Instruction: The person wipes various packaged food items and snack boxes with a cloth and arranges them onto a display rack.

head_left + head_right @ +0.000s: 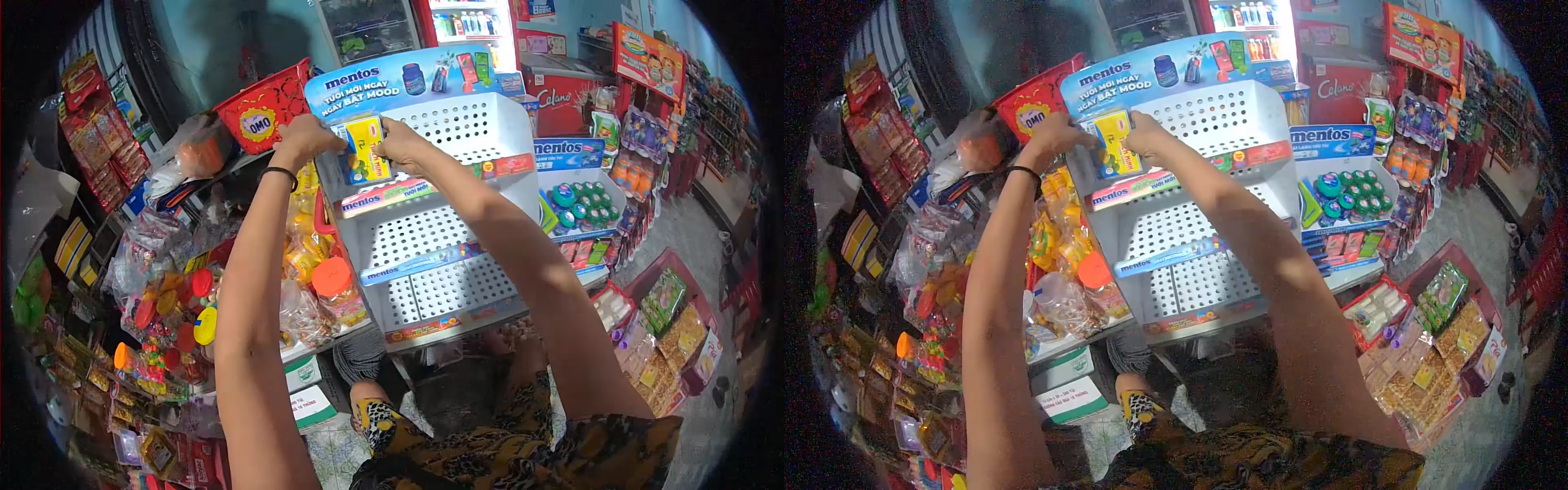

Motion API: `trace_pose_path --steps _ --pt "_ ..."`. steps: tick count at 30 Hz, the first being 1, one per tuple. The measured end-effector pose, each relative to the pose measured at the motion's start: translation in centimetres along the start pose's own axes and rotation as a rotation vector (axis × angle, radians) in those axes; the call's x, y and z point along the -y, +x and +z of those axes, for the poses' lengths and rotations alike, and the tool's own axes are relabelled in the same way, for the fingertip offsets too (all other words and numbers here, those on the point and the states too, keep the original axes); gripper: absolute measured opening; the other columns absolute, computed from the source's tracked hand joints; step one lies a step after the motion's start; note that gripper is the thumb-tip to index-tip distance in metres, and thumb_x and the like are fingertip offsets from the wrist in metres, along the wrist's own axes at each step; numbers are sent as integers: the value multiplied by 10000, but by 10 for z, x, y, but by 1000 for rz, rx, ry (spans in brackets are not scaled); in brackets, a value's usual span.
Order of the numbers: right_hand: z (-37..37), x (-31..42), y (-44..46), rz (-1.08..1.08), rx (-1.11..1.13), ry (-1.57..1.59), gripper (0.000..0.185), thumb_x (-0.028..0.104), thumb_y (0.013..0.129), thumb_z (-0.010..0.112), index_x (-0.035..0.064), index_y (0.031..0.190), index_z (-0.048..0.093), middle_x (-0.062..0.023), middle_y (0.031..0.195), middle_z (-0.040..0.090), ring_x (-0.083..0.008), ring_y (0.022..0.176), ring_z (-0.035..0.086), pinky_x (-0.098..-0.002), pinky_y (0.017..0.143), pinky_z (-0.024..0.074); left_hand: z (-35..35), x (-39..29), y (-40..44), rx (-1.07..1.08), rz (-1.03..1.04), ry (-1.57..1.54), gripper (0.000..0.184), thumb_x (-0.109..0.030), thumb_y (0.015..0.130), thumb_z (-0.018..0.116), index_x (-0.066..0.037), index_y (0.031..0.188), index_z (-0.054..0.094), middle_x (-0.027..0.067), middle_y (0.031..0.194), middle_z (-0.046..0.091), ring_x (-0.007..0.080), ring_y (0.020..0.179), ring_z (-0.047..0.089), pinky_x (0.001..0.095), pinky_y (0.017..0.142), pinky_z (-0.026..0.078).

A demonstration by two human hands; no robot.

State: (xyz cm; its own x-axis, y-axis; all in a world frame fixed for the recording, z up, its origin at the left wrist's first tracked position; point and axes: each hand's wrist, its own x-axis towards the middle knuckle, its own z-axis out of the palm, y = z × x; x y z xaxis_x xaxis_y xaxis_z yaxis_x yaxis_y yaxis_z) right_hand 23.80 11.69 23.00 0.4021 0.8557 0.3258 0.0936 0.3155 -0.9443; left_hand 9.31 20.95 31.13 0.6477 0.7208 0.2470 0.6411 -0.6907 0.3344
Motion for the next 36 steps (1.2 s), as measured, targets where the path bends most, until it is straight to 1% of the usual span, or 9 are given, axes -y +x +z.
trace_pose_path --steps 1,8,12,14,17,19,26,33,36 --pt "2 -8 8 -38 -5 13 484 -139 720 509 -22 1184 442 -171 1072 559 -263 966 562 -350 797 473 1 -2 1 -2 -72 71 650 -303 522 750 -34 1089 583 154 1183 523 415 1182 348 563 923 289" --pt "18 -16 4 -53 -4 48 536 -80 702 576 -25 1209 413 -179 1057 566 -272 968 569 -373 804 474 17 31 11 -45 -24 29 674 -279 568 711 -197 1208 517 155 1249 455 405 1178 349 554 901 317" --pt "4 -33 17 0 -104 -396 543 -4 680 632 -20 1190 447 -190 1024 591 -274 978 579 -370 822 471 26 33 4 -376 273 196 594 -298 598 689 -41 1120 569 145 927 641 279 868 606 360 783 460" --pt "3 -32 17 26 -5 -460 461 -54 729 610 -40 1160 447 -135 914 593 -189 690 606 -262 482 468 27 33 8 -409 312 267 564 -309 617 676 -45 1106 581 142 923 643 295 872 603 370 801 455" --pt "6 -20 15 97 -25 -416 443 15 661 630 -10 1095 540 -179 965 624 -273 878 632 -343 704 538 21 30 15 -356 420 324 462 -295 689 618 -84 1099 596 174 985 621 327 904 591 386 806 456" --pt "6 -17 18 153 -16 -390 441 -2 668 621 -14 1100 531 -171 965 619 -267 838 642 -351 642 559 11 19 16 -168 316 352 374 -262 750 562 -116 1091 606 192 1050 590 353 935 571 403 805 455" --pt "0 -14 0 160 81 -126 351 -34 656 654 -55 995 565 -150 886 624 -224 767 636 -347 595 550 25 21 18 -276 312 360 279 -261 822 495 -160 1031 650 133 1085 562 397 991 496 523 864 352" --pt "6 -2 -17 -161 -162 -737 435 169 557 720 -37 878 511 -165 782 601 -289 712 594 -371 623 468 31 -9 -22 -710 276 455 252 -160 790 518 -182 996 664 145 970 574 372 995 493 560 848 341" --pt "25 9 -43 -388 -366 -947 532 177 528 718 -5 941 437 -209 910 550 -386 863 556 -437 724 477 13 -22 -16 -394 250 262 391 -337 873 422 -22 929 646 235 888 601 406 942 539 506 843 382"
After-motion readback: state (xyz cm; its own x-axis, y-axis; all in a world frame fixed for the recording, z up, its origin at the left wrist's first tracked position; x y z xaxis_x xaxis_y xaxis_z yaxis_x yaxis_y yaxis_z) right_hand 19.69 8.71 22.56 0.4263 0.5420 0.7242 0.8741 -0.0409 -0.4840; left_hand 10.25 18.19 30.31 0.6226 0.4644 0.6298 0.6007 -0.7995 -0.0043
